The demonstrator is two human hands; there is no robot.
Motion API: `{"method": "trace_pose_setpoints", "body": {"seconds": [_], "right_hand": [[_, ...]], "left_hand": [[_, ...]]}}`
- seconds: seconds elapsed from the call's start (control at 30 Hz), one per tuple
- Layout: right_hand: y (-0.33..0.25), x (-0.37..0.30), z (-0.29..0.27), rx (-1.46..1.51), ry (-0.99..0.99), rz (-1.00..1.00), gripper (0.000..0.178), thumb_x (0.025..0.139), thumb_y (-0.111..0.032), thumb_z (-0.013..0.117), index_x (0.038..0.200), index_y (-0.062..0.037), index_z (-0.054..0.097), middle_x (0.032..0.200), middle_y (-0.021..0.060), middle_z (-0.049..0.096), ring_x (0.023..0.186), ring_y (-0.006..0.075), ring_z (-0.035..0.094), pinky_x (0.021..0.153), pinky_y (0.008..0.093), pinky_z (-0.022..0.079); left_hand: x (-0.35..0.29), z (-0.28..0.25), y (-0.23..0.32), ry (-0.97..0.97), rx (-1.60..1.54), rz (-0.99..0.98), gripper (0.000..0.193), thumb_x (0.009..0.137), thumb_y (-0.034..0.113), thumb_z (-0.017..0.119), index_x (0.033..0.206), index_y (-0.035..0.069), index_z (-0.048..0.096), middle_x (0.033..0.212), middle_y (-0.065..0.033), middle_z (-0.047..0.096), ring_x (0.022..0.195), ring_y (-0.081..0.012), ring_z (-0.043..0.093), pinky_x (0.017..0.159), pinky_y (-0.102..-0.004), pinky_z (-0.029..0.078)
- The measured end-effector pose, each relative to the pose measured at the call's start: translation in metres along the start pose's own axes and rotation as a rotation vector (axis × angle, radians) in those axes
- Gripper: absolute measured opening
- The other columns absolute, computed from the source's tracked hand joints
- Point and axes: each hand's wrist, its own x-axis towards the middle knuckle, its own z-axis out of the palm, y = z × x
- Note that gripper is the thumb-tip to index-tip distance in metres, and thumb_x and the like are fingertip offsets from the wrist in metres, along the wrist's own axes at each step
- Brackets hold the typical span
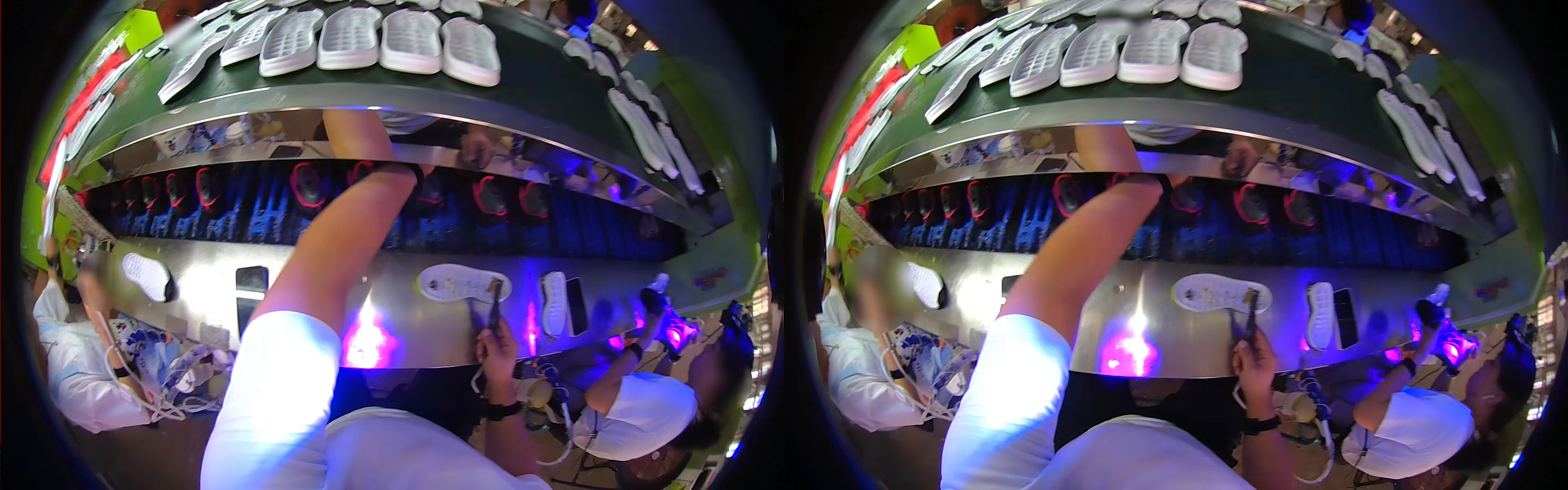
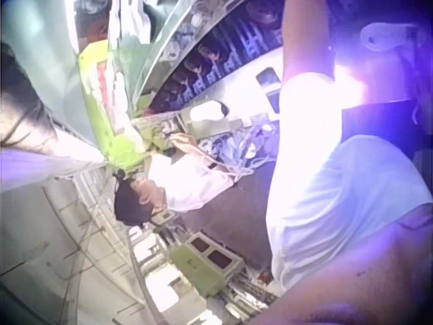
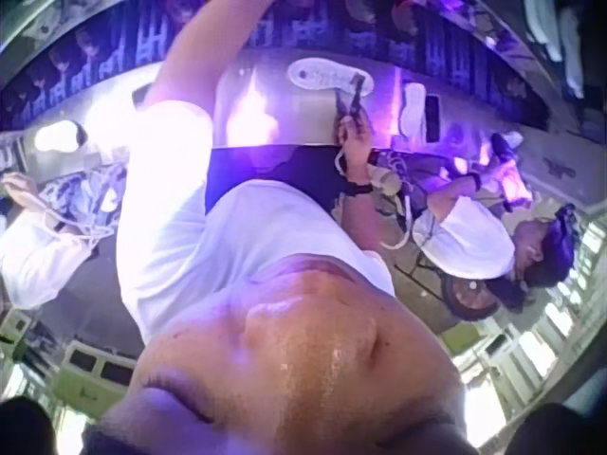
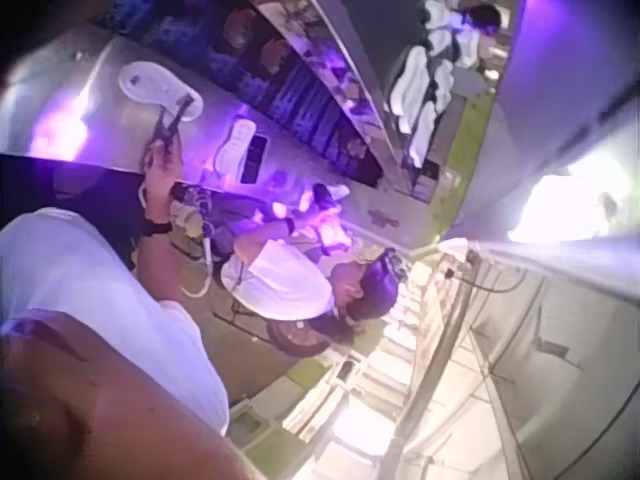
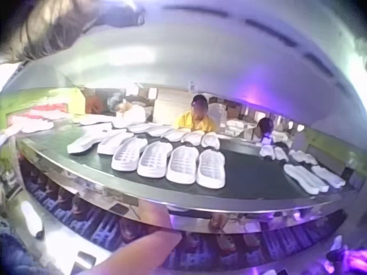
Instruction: Brushing adhesive or primer onto the edges of shoe uppers on an assembly line.
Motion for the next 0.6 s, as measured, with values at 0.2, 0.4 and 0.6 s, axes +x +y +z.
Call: {"method": "trace_pose_setpoints", "body": {"seconds": [0.2,0.4,0.6], "right_hand": [[0.002,-0.005,0.004,0.110,-0.035,0.028,0.040,0.097,-0.001,0.055,0.138,-0.0007,0.052,0.071,-0.0003,0.054,0.051,0.0054,0.047,0.044,0.0226,0.039],[0.005,-0.007,-0.010,0.158,-0.049,-0.013,0.039,0.097,-0.006,0.059,0.136,-0.0019,0.053,0.071,-0.0017,0.056,0.050,0.0051,0.048,0.044,0.0209,0.039],[0.011,-0.001,-0.028,0.028,-0.098,-0.025,0.041,0.097,-0.003,0.056,0.138,-0.0042,0.054,0.073,-0.0029,0.055,0.053,0.0039,0.048,0.047,0.0207,0.041]], "left_hand": [[-0.007,-0.007,0.027,0.217,-0.099,0.098,0.052,0.083,0.051,0.064,0.114,0.008,0.068,0.111,-0.0133,0.070,0.103,-0.0306,0.068,0.094,-0.0449,0.052],[-0.097,-0.090,0.046,0.140,0.072,0.088,0.052,0.085,0.048,0.066,0.114,0.006,0.068,0.102,-0.0159,0.071,0.095,-0.0312,0.072,0.086,-0.0445,0.056],[-0.277,-0.172,0.042,-0.259,-0.381,-0.028,0.070,0.087,0.048,0.070,0.137,0.003,0.054,0.088,-0.0181,0.073,0.071,-0.0255,0.073,0.068,-0.0390,0.058]]}}
